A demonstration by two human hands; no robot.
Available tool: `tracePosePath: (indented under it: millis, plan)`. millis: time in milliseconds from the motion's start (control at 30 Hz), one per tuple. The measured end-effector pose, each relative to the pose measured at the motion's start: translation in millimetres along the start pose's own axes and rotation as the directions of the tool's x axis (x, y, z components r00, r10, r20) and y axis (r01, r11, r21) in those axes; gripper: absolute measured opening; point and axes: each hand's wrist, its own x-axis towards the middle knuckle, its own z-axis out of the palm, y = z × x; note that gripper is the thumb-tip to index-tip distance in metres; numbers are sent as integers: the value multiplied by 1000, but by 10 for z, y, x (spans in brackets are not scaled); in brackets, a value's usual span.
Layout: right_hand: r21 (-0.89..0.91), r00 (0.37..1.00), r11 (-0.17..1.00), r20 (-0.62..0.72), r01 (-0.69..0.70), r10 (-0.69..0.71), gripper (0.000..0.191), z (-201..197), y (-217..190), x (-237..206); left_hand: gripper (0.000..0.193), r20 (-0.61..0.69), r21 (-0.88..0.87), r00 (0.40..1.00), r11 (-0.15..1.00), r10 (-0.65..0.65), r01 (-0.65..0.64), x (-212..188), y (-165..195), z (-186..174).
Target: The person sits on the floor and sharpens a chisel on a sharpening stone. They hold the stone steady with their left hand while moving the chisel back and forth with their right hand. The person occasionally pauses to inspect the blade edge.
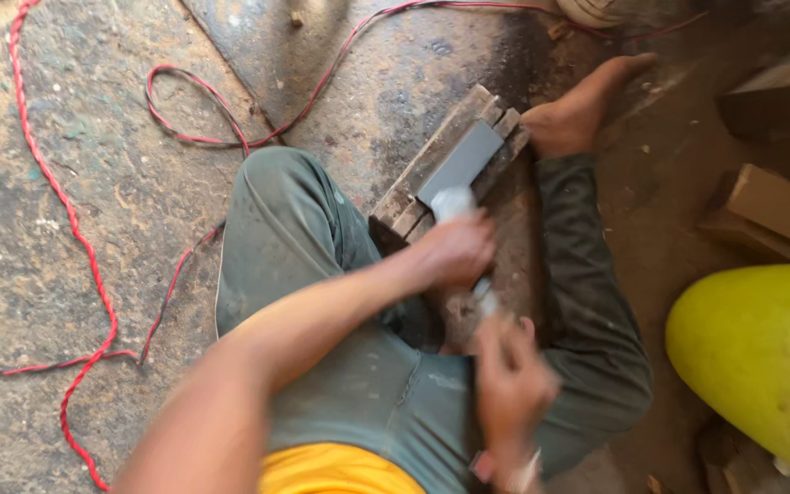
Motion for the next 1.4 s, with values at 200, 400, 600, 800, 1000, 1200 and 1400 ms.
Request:
tracePosePath:
  millis: [200,400,600,800,1000,1200,1400]
  plan:
    - [-74,978,979,77,-189,195,21,-75,215,548,20,52,-23,999,1000,-10,12,468,-305,174]
    - [63,993,993,70,-103,98,19,-53,568,987,18,95,-90,972,971,-214,222,1116,-476,143]
    - [-54,1000,998,22,-16,17,21,-54,-163,-35,34,155,-147,988,988,-22,45,-193,39,-194]
    - [18,990,996,117,-83,80,25,-112,442,1123,22,-27,-213,993,971,-115,106,843,-553,-52]
    - [65,992,995,106,-79,72,18,-91,287,823,13,23,-113,984,978,-176,178,662,-334,-326]
    - [2,992,998,109,-65,64,17,-163,-67,422,20,-99,-178,977,969,-189,169,-184,-110,4]
    - [31,977,996,193,87,-91,27,-223,692,1528,22,-8,-191,973,955,-232,227,1176,-704,115]
